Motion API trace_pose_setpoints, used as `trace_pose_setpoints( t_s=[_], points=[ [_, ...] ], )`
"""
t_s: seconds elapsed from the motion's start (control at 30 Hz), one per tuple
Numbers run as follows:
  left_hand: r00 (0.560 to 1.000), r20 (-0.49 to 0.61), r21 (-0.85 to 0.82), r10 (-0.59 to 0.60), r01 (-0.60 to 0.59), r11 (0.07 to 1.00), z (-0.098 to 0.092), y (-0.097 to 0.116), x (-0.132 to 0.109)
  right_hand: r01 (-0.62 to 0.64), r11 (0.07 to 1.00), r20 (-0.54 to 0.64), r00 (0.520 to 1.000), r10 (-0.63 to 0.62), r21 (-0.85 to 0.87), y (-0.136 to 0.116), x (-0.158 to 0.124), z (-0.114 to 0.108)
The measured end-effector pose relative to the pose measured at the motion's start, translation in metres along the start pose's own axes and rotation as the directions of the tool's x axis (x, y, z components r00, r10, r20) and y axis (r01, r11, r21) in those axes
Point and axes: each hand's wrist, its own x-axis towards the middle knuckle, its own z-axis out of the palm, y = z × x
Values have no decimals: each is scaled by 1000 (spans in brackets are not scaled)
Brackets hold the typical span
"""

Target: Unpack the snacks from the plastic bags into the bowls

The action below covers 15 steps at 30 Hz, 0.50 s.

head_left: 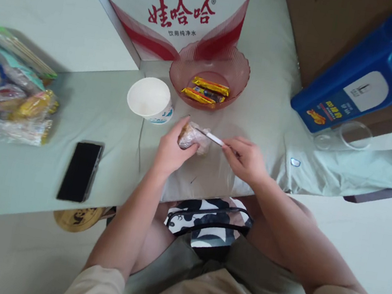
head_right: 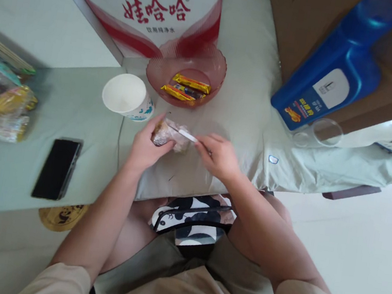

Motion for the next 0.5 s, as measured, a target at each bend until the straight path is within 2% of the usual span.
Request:
trace_pose_setpoints(
  t_s=[0.1, 0.2, 0.23, 0.3, 0.4, 0.43, 0.5],
  points=[
    [999, 9, -56, -33, 33, 998, -3, -2, -1, 19, 1000, 107, 994, -21, 18, -4, 3, 1],
    [995, -41, -151, -86, 79, 985, -7, -11, 0, -39, 997, 150, 988, 48, -59, 10, -2, -8],
    [993, -78, -169, -85, 70, 983, -9, -14, 1, -65, 992, 124, 989, 78, -107, 16, -5, -12],
    [988, -144, -179, -52, 26, 984, -13, -18, 2, -111, 971, -8, 994, 112, -210, 29, -11, -19],
    [992, -119, -170, -45, 24, 985, -14, -14, 3, -129, 951, -218, 974, 68, -280, 37, -17, -20],
    [992, -102, -181, -72, 52, 982, -13, -11, 3, -108, 957, -235, 971, 44, -268, 36, -17, -17],
    [984, -107, -264, -139, 107, 959, -8, -4, 3, -21, 981, -180, 984, -15, -193, 28, -15, -10]
  ],
)
